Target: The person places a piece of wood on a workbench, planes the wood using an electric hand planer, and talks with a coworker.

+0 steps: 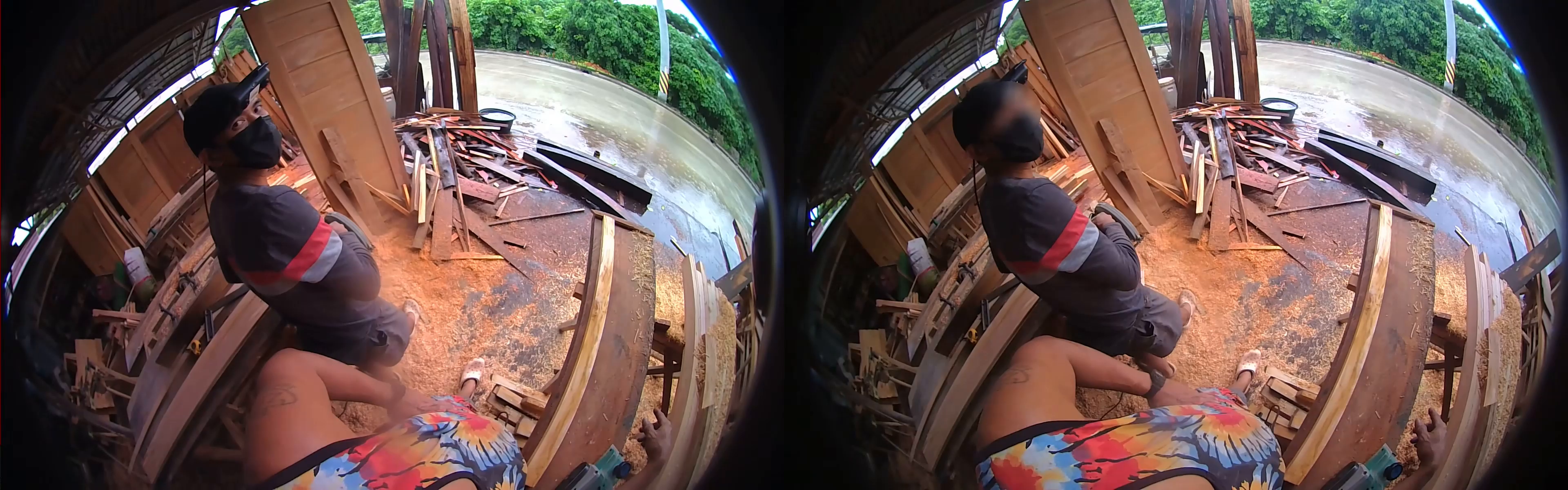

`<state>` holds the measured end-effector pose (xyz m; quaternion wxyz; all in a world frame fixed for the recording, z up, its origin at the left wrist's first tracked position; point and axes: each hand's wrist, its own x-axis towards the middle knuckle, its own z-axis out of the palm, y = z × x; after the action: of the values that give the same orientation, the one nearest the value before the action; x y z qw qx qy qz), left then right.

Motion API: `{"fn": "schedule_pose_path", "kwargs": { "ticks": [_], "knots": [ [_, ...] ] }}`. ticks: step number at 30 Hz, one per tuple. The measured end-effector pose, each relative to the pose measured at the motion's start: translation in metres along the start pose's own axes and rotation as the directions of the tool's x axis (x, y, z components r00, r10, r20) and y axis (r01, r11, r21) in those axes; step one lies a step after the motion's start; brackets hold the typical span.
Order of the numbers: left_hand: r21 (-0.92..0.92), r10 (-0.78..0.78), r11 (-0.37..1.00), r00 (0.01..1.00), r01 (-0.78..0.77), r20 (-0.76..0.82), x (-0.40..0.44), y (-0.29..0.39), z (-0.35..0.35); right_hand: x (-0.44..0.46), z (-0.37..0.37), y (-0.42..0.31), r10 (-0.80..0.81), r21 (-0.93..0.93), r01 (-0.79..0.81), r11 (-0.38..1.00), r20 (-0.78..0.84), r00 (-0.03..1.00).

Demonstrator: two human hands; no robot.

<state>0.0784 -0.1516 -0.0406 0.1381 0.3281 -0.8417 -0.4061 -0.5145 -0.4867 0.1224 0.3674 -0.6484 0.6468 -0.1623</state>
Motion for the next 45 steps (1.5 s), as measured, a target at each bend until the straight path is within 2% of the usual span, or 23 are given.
{"fn": "schedule_pose_path", "kwargs": {
  "ticks": [11,20,26,32,35,38,45],
  "knots": [
    [-0.034,0.016,0.999,0.999,-0.018,-0.039,0.003,0.003,-0.005,0.0,-0.001,0.0,-0.009,0.029,0.008,1.0,0.018,1.0],
    [-0.077,-0.123,0.989,0.991,0.126,0.049,0.004,-0.005,-0.002,-0.001,0.001,-0.005,0.006,0.018,-0.006,1.0,0.004,1.0],
    [-0.06,-0.023,0.998,1.0,0.023,0.007,0.004,-0.012,0.003,0.001,0.003,0.001,0.021,0.055,-0.022,0.998,0.013,1.0],
    [0.011,-0.016,1.0,0.995,0.015,0.094,0.008,-0.015,0.001,-0.001,0.001,-0.001,0.012,0.047,-0.012,0.999,0.02,1.0],
    [-0.11,-0.024,0.994,0.999,0.028,0.038,0.006,-0.006,-0.001,-0.002,0.001,-0.002,0.013,0.037,-0.014,0.999,0.012,1.0],
    [-0.042,-0.019,0.999,0.998,0.022,0.066,0.005,-0.014,0.003,0.001,0.001,0.004,0.005,0.037,-0.006,0.999,0.011,1.0],
    [-0.042,-0.006,0.999,0.999,0.007,0.037,0.01,-0.014,0.005,-0.011,-0.001,-0.021,0.001,-0.001,-0.001,1.0,0.045,0.999]
  ]
}}
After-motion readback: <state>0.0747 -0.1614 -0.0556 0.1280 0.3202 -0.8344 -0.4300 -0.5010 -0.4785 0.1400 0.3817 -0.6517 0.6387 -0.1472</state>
